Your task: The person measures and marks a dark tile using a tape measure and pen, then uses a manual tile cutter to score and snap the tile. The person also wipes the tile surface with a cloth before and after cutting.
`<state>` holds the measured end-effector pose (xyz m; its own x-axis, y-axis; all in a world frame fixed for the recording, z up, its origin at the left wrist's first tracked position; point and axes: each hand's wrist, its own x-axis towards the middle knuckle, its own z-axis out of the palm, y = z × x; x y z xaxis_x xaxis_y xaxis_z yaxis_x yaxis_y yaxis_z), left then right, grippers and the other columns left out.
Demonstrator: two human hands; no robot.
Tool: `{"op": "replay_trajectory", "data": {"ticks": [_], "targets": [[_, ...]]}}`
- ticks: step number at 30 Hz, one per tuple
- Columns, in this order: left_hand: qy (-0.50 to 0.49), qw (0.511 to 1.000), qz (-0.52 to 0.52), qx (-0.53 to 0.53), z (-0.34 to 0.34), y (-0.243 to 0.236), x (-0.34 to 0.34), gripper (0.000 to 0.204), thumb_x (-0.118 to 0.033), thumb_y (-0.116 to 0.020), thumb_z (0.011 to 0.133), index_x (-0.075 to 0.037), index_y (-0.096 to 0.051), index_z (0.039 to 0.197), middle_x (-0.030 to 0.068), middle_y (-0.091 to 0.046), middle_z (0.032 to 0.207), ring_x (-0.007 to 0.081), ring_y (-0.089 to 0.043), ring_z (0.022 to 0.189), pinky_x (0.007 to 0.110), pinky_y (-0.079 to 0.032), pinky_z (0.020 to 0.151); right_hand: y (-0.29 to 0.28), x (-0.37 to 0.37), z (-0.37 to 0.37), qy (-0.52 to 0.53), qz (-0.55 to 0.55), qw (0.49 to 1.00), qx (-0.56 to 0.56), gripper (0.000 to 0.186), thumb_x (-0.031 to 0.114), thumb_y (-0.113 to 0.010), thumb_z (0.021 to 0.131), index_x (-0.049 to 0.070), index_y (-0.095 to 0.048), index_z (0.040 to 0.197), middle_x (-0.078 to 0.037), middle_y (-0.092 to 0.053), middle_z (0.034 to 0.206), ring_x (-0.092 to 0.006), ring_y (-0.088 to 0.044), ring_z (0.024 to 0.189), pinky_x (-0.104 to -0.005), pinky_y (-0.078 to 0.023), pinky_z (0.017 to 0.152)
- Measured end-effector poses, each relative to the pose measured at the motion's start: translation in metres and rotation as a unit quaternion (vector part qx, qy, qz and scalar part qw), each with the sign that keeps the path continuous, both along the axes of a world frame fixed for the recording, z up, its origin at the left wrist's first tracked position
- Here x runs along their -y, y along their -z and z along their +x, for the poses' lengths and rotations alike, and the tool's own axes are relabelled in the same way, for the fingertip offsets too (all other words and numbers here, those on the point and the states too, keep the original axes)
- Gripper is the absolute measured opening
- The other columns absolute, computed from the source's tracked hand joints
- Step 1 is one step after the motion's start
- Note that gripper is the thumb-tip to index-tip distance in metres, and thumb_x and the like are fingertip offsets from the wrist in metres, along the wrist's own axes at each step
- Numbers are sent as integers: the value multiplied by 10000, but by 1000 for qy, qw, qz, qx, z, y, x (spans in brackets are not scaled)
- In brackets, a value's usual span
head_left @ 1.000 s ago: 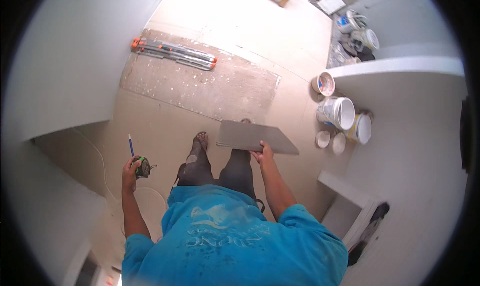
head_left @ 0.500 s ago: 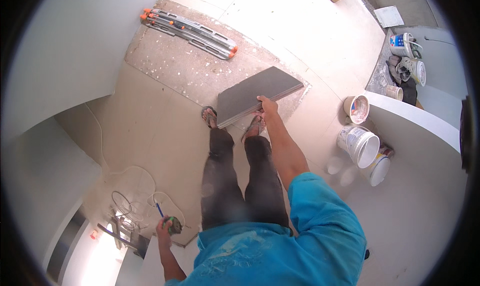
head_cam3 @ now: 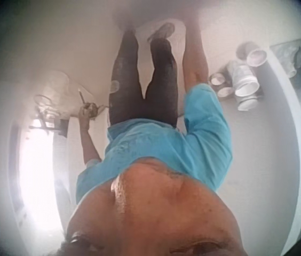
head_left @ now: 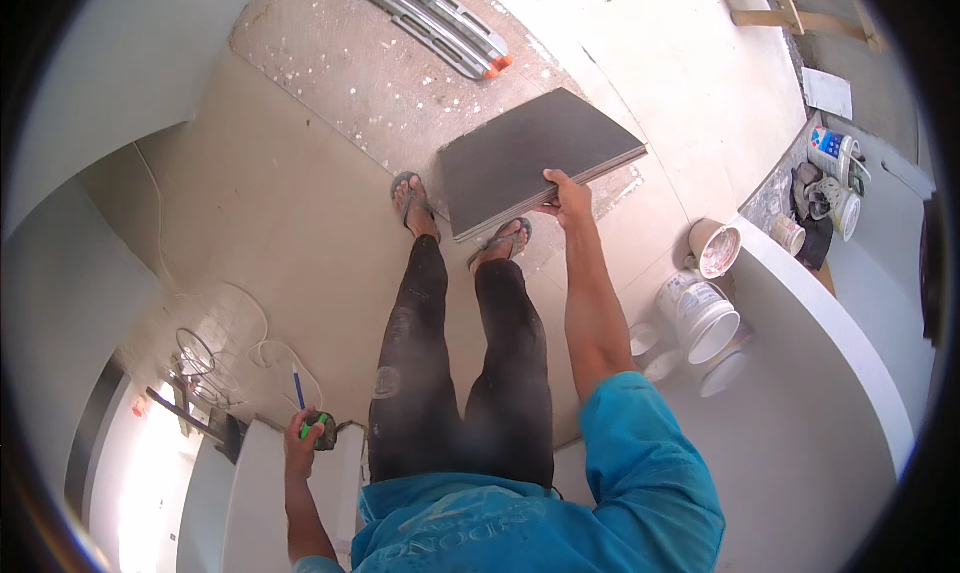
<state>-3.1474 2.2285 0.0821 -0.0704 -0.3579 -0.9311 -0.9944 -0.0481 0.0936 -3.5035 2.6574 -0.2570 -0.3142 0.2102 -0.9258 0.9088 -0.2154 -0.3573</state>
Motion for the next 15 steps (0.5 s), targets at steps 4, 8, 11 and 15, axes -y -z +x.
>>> {"op": "replay_trajectory", "data": {"ticks": [4, 8, 11, 15], "targets": [[1, 1000, 10, 11, -21, 24, 25, 510, -163, -691, 830, 21, -565, 1288, 102, -621, 1164, 182, -589, 1067, 311, -474, 932, 22, -2, -11, -32, 9, 999, 28, 398, 205, -731, 802, -65, -579, 1052, -177, -653, 970, -279, -674, 780, -486, -599, 712], [23, 1000, 1, 12, 1, 56, 55, 491, -155, -685, 825, 12, -579, 1274, 104, -628, 1149, 183, -595, 1052, 316, -472, 932, 23, 12, -16, -34, 9, 999, 36, 429, 236, -721, 813, -36, -566, 1106, -155, -641, 1011, -278, -659, 852, -490, -571, 768], [20, 1000, 2, 20, 7, 56, 64, 494, -157, -691, 815, 4, -585, 1269, 105, -631, 1137, 186, -602, 1029, 320, -473, 928, 30, 27, -15, -53, 4, 998, 45, 484, 278, -709, 825, -22, -539, 1166, -164, -620, 1076, -302, -639, 961, -505, -535, 831], [12, 999, 5, 30, -2, 51, 73, 496, -163, -707, 796, 5, -595, 1249, 100, -632, 1121, 190, -607, 1005, 323, -475, 916, 24, 35, -9, -47, 6, 998, 48, 543, 276, -695, 832, -10, -501, 1251, -200, -537, 1243, -367, -570, 1102, -536, -505, 853]]}}
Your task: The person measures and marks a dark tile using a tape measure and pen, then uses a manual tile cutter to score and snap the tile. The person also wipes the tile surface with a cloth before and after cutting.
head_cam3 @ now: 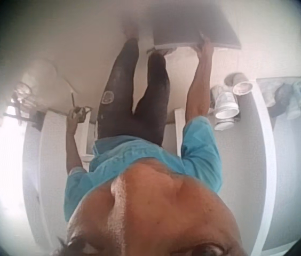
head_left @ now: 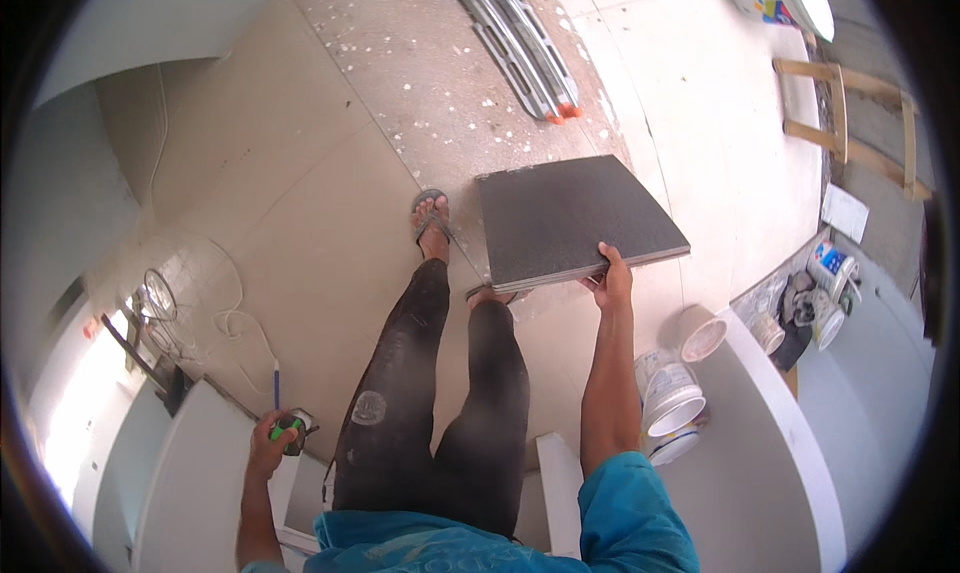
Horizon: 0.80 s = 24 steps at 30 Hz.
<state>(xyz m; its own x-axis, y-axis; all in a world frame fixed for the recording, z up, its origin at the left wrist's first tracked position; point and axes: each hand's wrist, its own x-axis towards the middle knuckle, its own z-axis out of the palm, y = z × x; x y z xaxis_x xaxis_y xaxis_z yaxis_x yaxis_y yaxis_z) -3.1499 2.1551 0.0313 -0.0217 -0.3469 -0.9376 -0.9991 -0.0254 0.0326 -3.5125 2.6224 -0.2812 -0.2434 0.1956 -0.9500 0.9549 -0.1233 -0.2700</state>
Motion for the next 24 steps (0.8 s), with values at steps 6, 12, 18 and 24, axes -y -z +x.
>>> {"op": "replay_trajectory", "data": {"ticks": [6, 12, 18, 24], "targets": [[-6, 1000, -12, -25, 6, -3, 13, 499, -189, -723, 782, 7, -606, 1225, 107, -631, 1106, 212, -608, 995, 338, -480, 902, -17, 22, -1, 28, 6, 999, 21, 511, 296, -676, 847, 42, -508, 1257, -147, -581, 1209, -329, -568, 1131, -545, -443, 956], [-13, 998, -28, -46, 0, -7, 6, 508, -209, -723, 786, -1, -604, 1233, 99, -625, 1109, 202, -600, 1015, 338, -478, 908, -21, 15, -5, 40, -52, 998, 9, 463, 264, -634, 878, 44, -499, 1262, -145, -543, 1281, -331, -531, 1194, -580, -408, 1005], [-66, 995, -53, -57, 2, -8, -33, 489, -207, -706, 807, -7, -600, 1241, 84, -628, 1112, 186, -597, 1020, 333, -478, 909, -10, -1, -16, 67, -111, 991, -18, 412, 214, -636, 865, 36, -517, 1217, -144, -579, 1211, -335, -580, 1132, -599, -482, 936], [-226, 972, -23, -61, -22, -7, -88, 499, -223, -682, 847, -18, -568, 1287, 69, -619, 1130, 173, -591, 1043, 323, -473, 931, 6, -18, -26, 68, -57, 996, 18, 416, 188, -655, 844, 19, -525, 1201, -154, -579, 1158, -361, -599, 1066, -588, -539, 851]]}}
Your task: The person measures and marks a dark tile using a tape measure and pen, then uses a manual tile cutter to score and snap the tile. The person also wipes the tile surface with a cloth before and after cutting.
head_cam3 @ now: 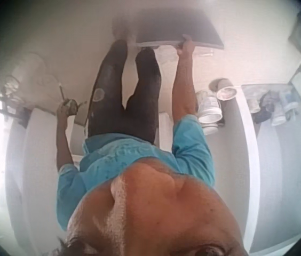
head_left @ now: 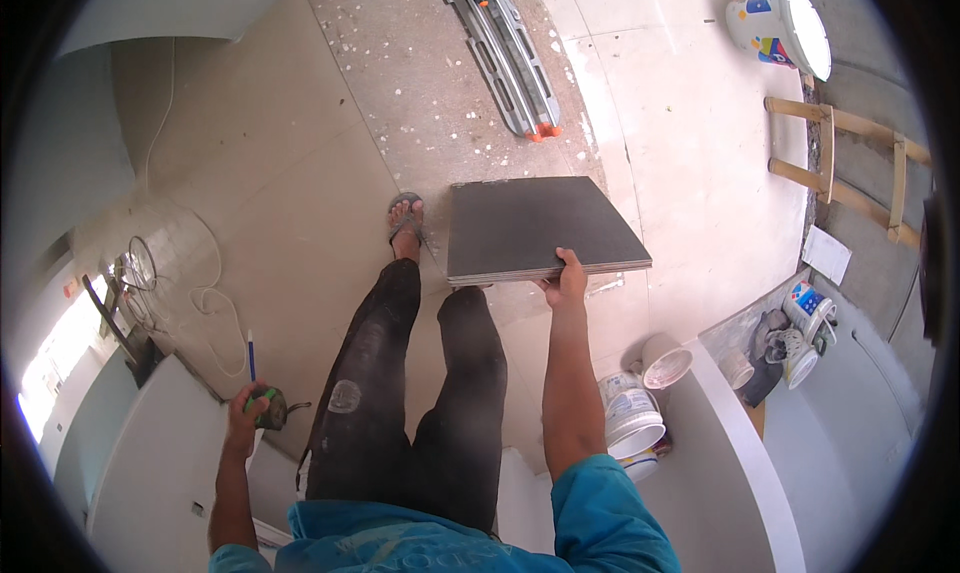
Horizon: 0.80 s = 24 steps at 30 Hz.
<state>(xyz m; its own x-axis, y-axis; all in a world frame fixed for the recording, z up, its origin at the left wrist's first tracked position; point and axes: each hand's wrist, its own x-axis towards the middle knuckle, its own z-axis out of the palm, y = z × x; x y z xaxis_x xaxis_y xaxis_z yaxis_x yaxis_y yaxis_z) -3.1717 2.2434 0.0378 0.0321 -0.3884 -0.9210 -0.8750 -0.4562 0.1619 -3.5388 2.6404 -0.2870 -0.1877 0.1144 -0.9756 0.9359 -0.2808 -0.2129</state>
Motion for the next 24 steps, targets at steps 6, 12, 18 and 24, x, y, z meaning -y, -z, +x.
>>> {"op": "replay_trajectory", "data": {"ticks": [6, 12, 18, 24], "targets": [[-64, 997, 1, -44, -27, -2, -50, 526, -237, -676, 854, -9, -542, 1309, 71, -615, 1127, 179, -602, 1047, 326, -480, 937, -11, -4, -6, -25, 15, 1000, -3, 413, 276, -666, 888, 47, -549, 1211, -143, -617, 1151, -334, -643, 1012, -525, -577, 786], [-59, 997, 1, -43, -27, 3, -74, 521, -252, -688, 835, -10, -572, 1282, 66, -630, 1115, 162, -601, 1035, 309, -471, 938, -7, -13, -2, -48, 21, 999, 6, 421, 260, -665, 897, 50, -535, 1238, -148, -600, 1168, -340, -626, 1047, -528, -576, 793], [-29, 999, -25, -21, -22, -7, -69, 522, -237, -672, 830, 4, -571, 1282, 73, -633, 1131, 154, -602, 1041, 297, -467, 937, -18, -15, 6, -28, -12, 999, 10, 431, 233, -631, 914, 35, -487, 1268, -158, -572, 1201, -366, -577, 1131, -554, -541, 894], [-157, 985, -3, -71, 5, -3, -71, 517, -224, -654, 846, 16, -553, 1293, 93, -630, 1122, 179, -629, 1013, 323, -504, 906, -18, -12, 14, -35, -58, 998, 2, 452, 202, -628, 907, 36, -463, 1294, -170, -513, 1287, -379, -544, 1174, -580, -527, 906]]}}
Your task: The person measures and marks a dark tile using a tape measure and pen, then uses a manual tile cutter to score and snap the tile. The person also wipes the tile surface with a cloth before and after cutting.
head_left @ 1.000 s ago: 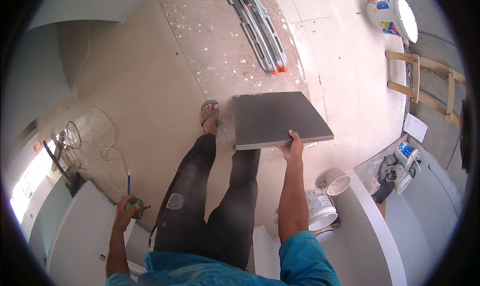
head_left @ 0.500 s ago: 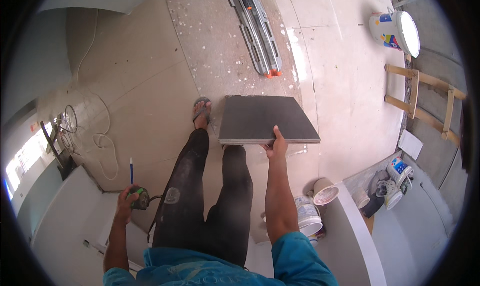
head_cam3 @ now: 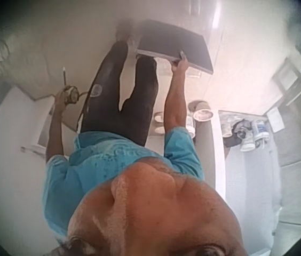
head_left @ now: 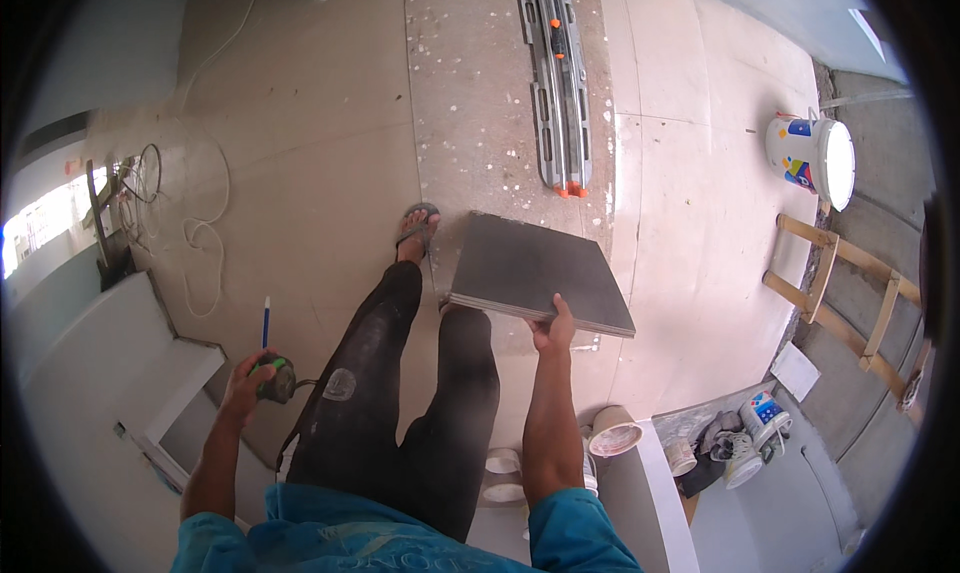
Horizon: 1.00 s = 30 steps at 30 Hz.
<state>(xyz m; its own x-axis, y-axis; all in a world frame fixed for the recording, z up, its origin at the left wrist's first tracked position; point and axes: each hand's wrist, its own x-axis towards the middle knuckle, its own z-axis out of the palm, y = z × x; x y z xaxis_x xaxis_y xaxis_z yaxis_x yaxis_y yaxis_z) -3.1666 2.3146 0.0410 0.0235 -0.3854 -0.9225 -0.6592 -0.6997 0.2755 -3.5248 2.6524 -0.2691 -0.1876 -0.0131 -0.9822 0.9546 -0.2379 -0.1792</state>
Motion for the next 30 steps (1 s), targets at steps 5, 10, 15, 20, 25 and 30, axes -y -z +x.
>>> {"op": "replay_trajectory", "data": {"ticks": [5, 10, 15, 20, 25, 30], "targets": [[-102, 994, 6, -42, 26, -5, -3, 520, -203, -646, 853, 28, -525, 1303, 110, -627, 1115, 205, -642, 1011, 345, -535, 887, -6, 17, 10, -28, 13, 999, 6, 435, 178, -636, 891, 54, -476, 1277, -161, -520, 1282, -375, -543, 1178, -581, -513, 939], [-154, 986, -9, -69, 62, -4, 11, 503, -196, -641, 855, 28, -521, 1290, 118, -620, 1126, 210, -644, 1009, 347, -543, 878, -14, 44, 25, 9, 74, 997, -1, 460, 141, -662, 861, 60, -481, 1276, -156, -524, 1282, -375, -529, 1195, -615, -475, 977], [-197, 977, 9, -75, 109, 19, 43, 488, -192, -633, 860, 26, -528, 1284, 111, -620, 1118, 207, -645, 1007, 344, -547, 871, -14, 68, 43, -8, 51, 998, -39, 460, 128, -666, 853, 63, -483, 1269, -156, -531, 1278, -380, -529, 1197, -612, -495, 957], [-247, 965, 8, -82, 151, 39, 93, 479, -165, -621, 870, 27, -528, 1298, 106, -624, 1103, 200, -647, 1005, 338, -551, 868, -35, 133, 87, -41, 87, 994, -55, 464, 125, -679, 842, 48, -488, 1258, -165, -567, 1223, -380, -584, 1120, -617, -513, 928], [-285, 954, 10, -96, 214, 32, 133, 471, -174, -629, 874, 31, -540, 1289, 113, -628, 1124, 200, -653, 1002, 334, -553, 862, -95, 207, 143, -82, 124, 988, -45, 392, 131, -683, 841, 25, -534, 1187, -179, -609, 1157, -379, -624, 1056, -615, -521, 913], [-316, 939, 2, -132, 271, 18, 188, 487, -196, -643, 876, 30, -542, 1296, 116, -631, 1139, 202, -653, 1006, 336, -559, 855, -144, 317, 191, -137, 84, 986, -46, 474, 122, -672, 835, 24, -472, 1253, -172, -557, 1196, -393, -567, 1125, -613, -525, 905]]}}
